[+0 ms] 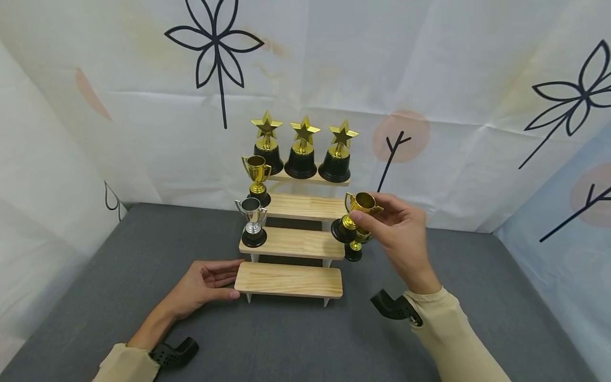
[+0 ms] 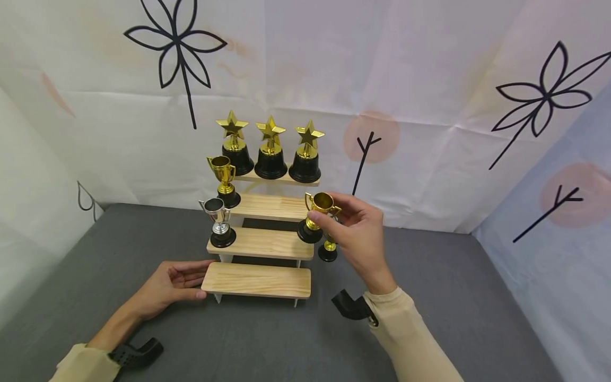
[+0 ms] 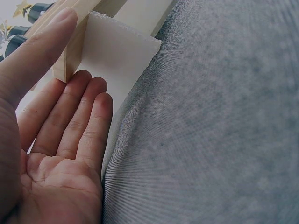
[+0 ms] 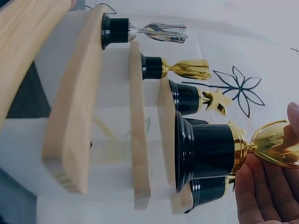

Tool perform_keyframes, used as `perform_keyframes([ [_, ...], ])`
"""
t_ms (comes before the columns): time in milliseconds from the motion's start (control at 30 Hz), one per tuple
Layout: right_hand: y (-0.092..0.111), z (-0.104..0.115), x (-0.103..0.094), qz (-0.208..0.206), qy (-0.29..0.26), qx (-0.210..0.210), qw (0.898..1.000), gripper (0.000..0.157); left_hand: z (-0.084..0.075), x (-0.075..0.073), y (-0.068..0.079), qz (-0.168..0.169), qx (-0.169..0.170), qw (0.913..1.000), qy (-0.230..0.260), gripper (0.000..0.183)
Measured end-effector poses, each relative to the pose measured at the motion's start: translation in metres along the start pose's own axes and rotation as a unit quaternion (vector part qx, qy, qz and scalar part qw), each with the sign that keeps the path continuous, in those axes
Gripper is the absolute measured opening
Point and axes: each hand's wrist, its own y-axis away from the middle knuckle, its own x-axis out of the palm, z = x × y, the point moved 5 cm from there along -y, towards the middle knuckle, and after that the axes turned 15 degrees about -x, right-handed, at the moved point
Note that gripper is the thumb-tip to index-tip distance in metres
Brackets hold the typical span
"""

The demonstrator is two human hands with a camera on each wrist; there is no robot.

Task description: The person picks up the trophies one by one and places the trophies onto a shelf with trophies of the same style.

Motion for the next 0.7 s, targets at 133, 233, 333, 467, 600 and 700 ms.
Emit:
perform_keyframes([
  [133,-0.008,-0.001,0.009,0.009,-0.011,0.001,1.0,0.034,0.001,0.0,0.0,-0.002,-0.003,1.0,-0.001,0.069],
  [233,-0.014,-0.004,0.016,0.019,-0.013,0.007,1.0,0.034,0.001,0.0,0.0,-0.003,-0.004,1.0,-0.002,0.069],
  [333,-0.02,-0.007,0.026,0.03,-0.019,0.011,0.999,0.035,0.001,0.0,0.0,-0.005,-0.006,1.0,-0.002,0.069],
  [467,-0.027,-0.01,0.039,0.047,-0.022,0.008,0.999,0.034,0.001,-0.001,0.0,-0.006,-0.011,0.9999,-0.002,0.069],
  [600,-0.033,-0.014,0.049,0.057,-0.02,0.001,0.998,0.033,0.001,-0.001,0.0,-0.005,-0.01,0.9999,-0.001,0.069],
  [700,-0.037,-0.018,0.055,0.06,-0.021,0.001,0.998,0.033,0.001,-0.001,0.0,-0.003,-0.007,1.0,0.0,0.069],
])
